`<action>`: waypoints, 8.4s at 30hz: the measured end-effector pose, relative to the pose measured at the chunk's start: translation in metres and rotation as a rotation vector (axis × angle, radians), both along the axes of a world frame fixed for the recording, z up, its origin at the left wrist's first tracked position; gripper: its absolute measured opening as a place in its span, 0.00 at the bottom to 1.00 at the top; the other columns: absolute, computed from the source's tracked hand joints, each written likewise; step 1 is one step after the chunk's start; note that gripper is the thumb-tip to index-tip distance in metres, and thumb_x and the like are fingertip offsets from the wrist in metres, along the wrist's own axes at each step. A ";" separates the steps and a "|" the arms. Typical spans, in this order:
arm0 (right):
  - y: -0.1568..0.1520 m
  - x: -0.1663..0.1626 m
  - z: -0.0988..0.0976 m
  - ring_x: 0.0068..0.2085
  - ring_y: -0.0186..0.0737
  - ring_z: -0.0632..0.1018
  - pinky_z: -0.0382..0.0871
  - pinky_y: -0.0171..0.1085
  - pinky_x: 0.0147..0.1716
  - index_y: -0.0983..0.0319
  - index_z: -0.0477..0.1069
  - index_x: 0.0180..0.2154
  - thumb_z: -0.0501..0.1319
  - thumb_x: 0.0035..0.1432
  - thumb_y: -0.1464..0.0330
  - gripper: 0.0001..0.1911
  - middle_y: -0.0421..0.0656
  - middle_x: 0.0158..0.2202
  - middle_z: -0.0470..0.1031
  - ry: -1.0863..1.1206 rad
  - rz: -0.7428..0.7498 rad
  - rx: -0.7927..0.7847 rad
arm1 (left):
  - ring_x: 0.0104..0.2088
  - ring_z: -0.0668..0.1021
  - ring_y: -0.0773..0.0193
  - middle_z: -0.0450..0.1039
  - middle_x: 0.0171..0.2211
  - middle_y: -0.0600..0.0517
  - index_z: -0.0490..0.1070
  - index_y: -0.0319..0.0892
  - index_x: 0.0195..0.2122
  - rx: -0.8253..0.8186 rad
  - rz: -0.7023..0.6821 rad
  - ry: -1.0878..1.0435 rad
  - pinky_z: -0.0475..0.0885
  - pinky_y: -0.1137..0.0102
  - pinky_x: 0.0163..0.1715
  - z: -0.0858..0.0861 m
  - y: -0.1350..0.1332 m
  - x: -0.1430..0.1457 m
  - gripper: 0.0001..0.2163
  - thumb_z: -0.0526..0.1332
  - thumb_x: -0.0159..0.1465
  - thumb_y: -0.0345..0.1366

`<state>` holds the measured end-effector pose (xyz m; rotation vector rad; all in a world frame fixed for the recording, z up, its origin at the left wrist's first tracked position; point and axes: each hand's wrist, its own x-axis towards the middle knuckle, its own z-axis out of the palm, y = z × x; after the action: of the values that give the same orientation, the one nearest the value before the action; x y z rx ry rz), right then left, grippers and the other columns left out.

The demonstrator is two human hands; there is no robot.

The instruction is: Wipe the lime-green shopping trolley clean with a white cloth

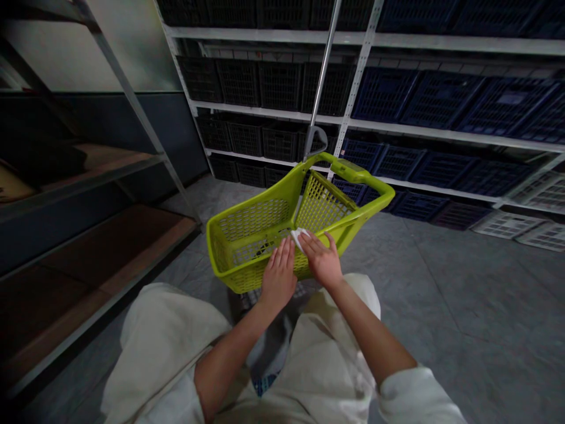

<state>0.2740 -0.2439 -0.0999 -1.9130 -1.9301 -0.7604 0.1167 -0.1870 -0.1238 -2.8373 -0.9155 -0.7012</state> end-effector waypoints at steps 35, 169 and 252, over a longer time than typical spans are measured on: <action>0.004 -0.014 -0.007 0.65 0.43 0.69 0.33 0.55 0.69 0.57 0.58 0.67 0.50 0.58 0.80 0.35 0.47 0.62 0.71 0.066 -0.099 0.087 | 0.72 0.48 0.55 0.43 0.73 0.38 0.40 0.27 0.71 -0.023 -0.014 -0.016 0.52 0.58 0.70 0.001 0.000 0.000 0.38 0.53 0.61 0.27; -0.001 -0.021 -0.010 0.67 0.43 0.65 0.39 0.53 0.69 0.59 0.60 0.65 0.50 0.57 0.78 0.34 0.48 0.64 0.69 0.124 -0.175 0.045 | 0.72 0.48 0.56 0.42 0.73 0.41 0.38 0.29 0.72 -0.003 -0.016 -0.051 0.54 0.59 0.70 -0.006 -0.005 0.008 0.36 0.51 0.63 0.27; -0.014 0.045 0.014 0.66 0.43 0.67 0.37 0.55 0.68 0.55 0.61 0.65 0.52 0.59 0.77 0.33 0.45 0.63 0.70 0.053 -0.183 0.042 | 0.73 0.47 0.55 0.40 0.73 0.39 0.40 0.26 0.71 0.053 -0.007 -0.013 0.53 0.59 0.70 -0.008 -0.003 0.006 0.36 0.53 0.63 0.27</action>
<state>0.3187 -0.2574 -0.0855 -2.0827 -1.7120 -0.7850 0.1229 -0.1901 -0.1316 -2.7943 -0.8756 -0.7339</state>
